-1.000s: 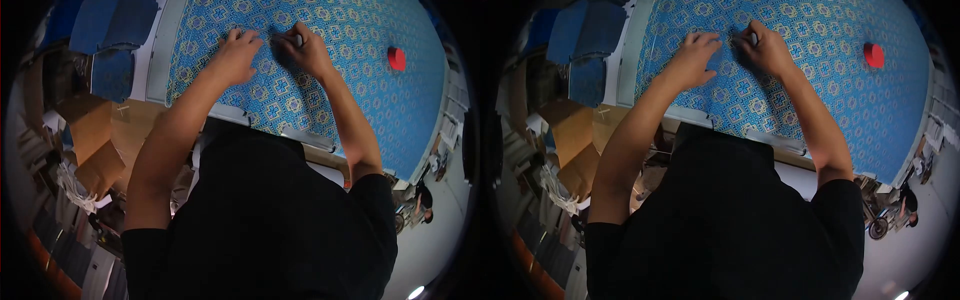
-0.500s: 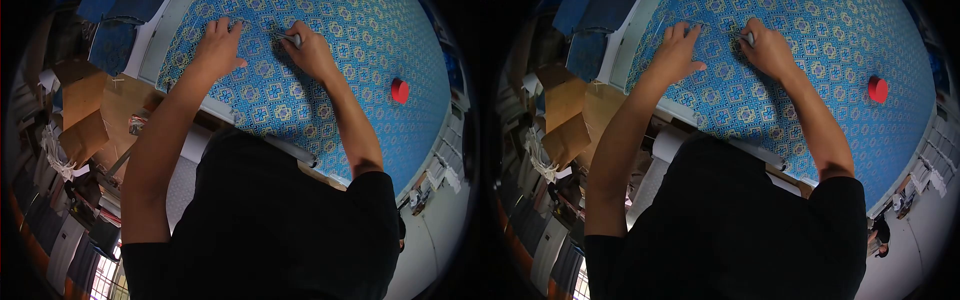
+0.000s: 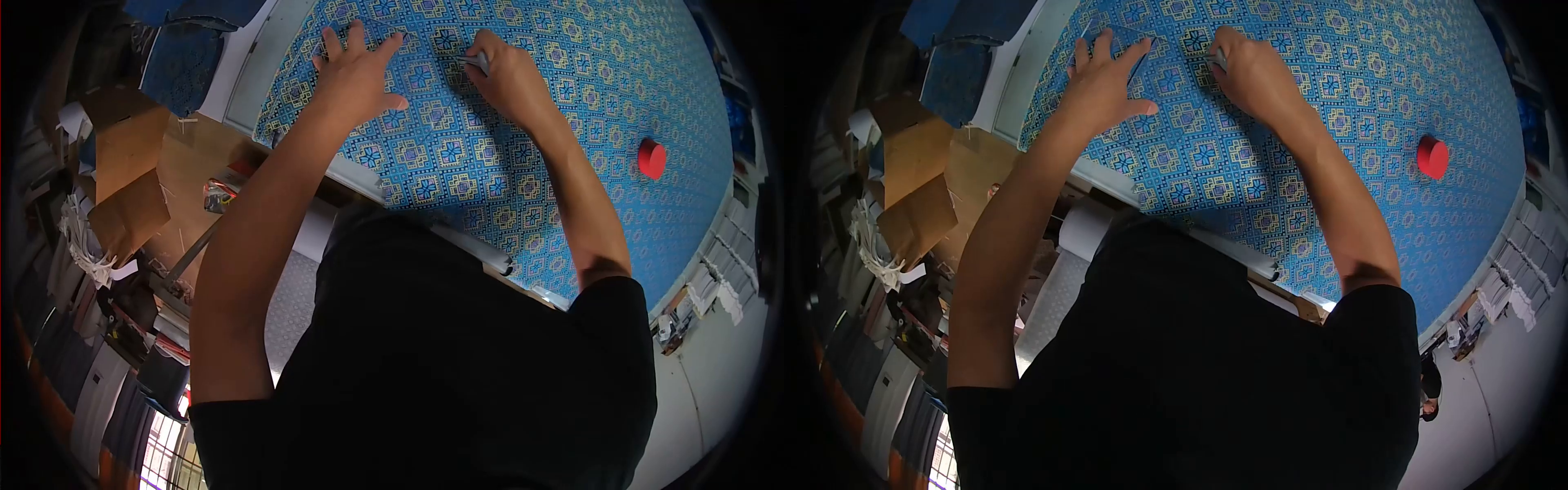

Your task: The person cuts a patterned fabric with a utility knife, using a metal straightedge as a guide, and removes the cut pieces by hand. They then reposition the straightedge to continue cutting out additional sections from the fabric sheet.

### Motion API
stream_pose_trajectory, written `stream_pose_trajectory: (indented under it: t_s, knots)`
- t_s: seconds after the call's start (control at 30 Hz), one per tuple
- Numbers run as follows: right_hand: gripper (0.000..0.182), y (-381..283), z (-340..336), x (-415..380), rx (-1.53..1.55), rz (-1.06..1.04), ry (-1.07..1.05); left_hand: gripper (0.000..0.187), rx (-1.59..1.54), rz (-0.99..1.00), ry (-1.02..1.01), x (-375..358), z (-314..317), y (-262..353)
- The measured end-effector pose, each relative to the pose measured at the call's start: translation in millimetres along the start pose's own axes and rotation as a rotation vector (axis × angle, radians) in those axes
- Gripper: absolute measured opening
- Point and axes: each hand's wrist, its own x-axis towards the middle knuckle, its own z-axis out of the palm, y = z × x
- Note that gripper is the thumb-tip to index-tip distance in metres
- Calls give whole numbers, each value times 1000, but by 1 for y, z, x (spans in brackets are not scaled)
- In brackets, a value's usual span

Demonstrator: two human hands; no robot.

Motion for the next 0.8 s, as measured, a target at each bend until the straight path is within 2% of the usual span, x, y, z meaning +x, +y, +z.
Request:
stream_pose_trajectory:
  t_s: [0.2,0.37,0.5,0.63,0.8]
  knots:
    - [21,10,-5,9,29,-47,-76,97,-23,25,23,1,0,-2]
    - [18,15,-11,37,71,-229,-145,97,-6,28,34,0,1,-2]
    - [19,21,4,64,81,-247,-230,98,25,4,28,-1,-1,1]
    - [19,18,40,121,110,-250,-202,99,55,-23,-31,-1,-8,3]
    - [19,9,73,181,136,-259,-166,96,8,-37,-5,-1,-8,4]
